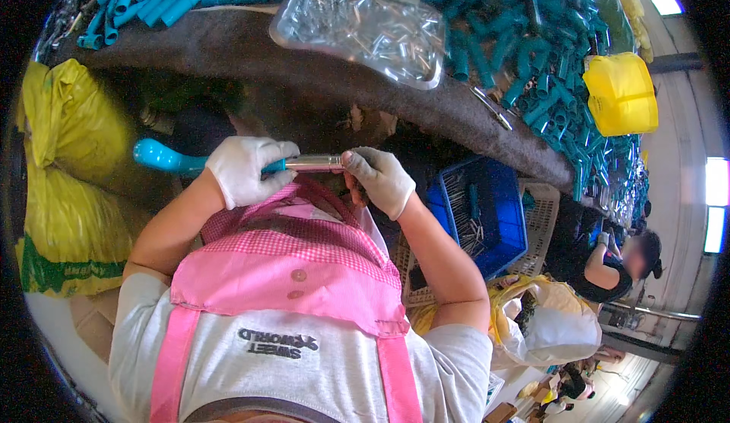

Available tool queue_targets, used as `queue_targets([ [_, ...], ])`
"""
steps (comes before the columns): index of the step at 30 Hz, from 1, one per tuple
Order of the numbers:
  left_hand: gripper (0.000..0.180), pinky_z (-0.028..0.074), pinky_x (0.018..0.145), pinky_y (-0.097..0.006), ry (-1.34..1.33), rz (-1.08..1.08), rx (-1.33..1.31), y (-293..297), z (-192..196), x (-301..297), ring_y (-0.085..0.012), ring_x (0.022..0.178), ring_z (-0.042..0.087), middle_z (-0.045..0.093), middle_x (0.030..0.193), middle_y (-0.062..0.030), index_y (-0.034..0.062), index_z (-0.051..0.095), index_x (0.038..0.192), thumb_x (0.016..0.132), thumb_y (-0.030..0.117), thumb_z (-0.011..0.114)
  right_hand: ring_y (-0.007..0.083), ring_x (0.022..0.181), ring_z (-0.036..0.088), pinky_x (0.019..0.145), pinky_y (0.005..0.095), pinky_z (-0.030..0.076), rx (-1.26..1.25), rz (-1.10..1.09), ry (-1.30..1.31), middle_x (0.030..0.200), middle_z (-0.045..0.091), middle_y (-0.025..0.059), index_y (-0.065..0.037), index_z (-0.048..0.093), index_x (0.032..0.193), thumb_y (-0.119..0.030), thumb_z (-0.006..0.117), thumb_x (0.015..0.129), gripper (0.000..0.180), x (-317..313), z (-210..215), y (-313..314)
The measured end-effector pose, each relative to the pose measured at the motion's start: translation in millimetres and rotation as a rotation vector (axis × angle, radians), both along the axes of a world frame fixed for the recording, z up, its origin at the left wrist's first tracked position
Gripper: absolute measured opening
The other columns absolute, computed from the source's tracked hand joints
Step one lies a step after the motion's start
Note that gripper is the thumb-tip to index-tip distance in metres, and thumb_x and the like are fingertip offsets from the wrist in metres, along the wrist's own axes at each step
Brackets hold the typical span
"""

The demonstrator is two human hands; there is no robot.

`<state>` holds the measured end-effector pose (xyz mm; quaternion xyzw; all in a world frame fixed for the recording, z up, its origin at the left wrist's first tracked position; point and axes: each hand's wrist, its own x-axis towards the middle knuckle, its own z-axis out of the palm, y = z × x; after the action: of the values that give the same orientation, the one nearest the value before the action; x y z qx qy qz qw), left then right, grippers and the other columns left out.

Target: Manually assembling metal rods, springs, and pins into teal plastic handle components at a factory workbench.

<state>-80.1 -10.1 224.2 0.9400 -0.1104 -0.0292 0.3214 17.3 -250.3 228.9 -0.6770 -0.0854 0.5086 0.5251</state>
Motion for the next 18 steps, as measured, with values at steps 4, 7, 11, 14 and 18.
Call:
queue_targets([
  [4, 0.033, 0.05, 0.068, -0.041, 0.289, 0.007, -0.341, 3, -4, 2, -0.0342, 0.077, 0.061, 0.064, 0.086, -0.0159, 0.0067, 0.061, 0.103, 0.078, 0.029, 0.063, 0.0104, 0.051, 0.053, 0.047, 0.023, 0.043, 0.269, -0.246, -0.713, 0.067, 0.054, 0.0038, 0.002, 0.055, 0.102, -0.029, 0.056, 0.09, 0.034, -23, 1, 18],
  [7, 0.032, 0.049, 0.071, -0.036, 0.151, 0.044, -0.26, -7, -1, -3, -0.0305, 0.079, 0.063, 0.064, 0.088, -0.0162, 0.0046, 0.061, 0.103, 0.08, 0.026, 0.063, 0.0078, 0.047, 0.047, 0.044, 0.0232, 0.038, 0.012, -0.23, -0.438, 0.056, 0.049, -0.0016, 0.001, 0.056, 0.096, -0.035, 0.058, 0.088, 0.036, -20, -3, 15],
  [11, 0.032, 0.049, 0.073, -0.033, 0.143, 0.097, -0.26, -3, -7, -2, -0.0308, 0.08, 0.063, 0.063, 0.088, -0.0172, 0.0042, 0.06, 0.105, 0.082, 0.026, 0.061, 0.0147, 0.07, 0.054, 0.064, 0.0266, 0.043, 0.345, -0.447, -0.402, 0.072, 0.054, 0.005, -0.003, 0.053, 0.091, -0.038, 0.056, 0.088, 0.036, -24, -25, 25],
  [14, 0.036, 0.049, 0.071, -0.038, 0.259, 0.016, -0.468, -7, -4, -2, -0.036, 0.079, 0.061, 0.063, 0.087, -0.0188, 0.0053, 0.06, 0.107, 0.081, 0.03, 0.059, 0.0249, 0.101, 0.051, 0.09, 0.038, 0.038, 0.789, -0.507, -0.022, 0.082, 0.054, 0.0073, -0.006, 0.05, 0.087, -0.036, 0.048, 0.092, 0.03, -33, -21, 47],
  [18, 0.036, 0.049, 0.07, -0.043, -0.013, 0.154, -0.051, -25, -1, -1, -0.0353, 0.08, 0.061, 0.063, 0.088, -0.0176, 0.0067, 0.059, 0.107, 0.08, 0.03, 0.058, 0.0187, 0.066, 0.04, 0.084, 0.0383, 0.037, 0.962, -0.975, 0.334, 0.066, 0.041, 0.0028, -0.012, 0.04, 0.072, -0.03, 0.04, 0.096, 0.03, -16, -50, 76],
])
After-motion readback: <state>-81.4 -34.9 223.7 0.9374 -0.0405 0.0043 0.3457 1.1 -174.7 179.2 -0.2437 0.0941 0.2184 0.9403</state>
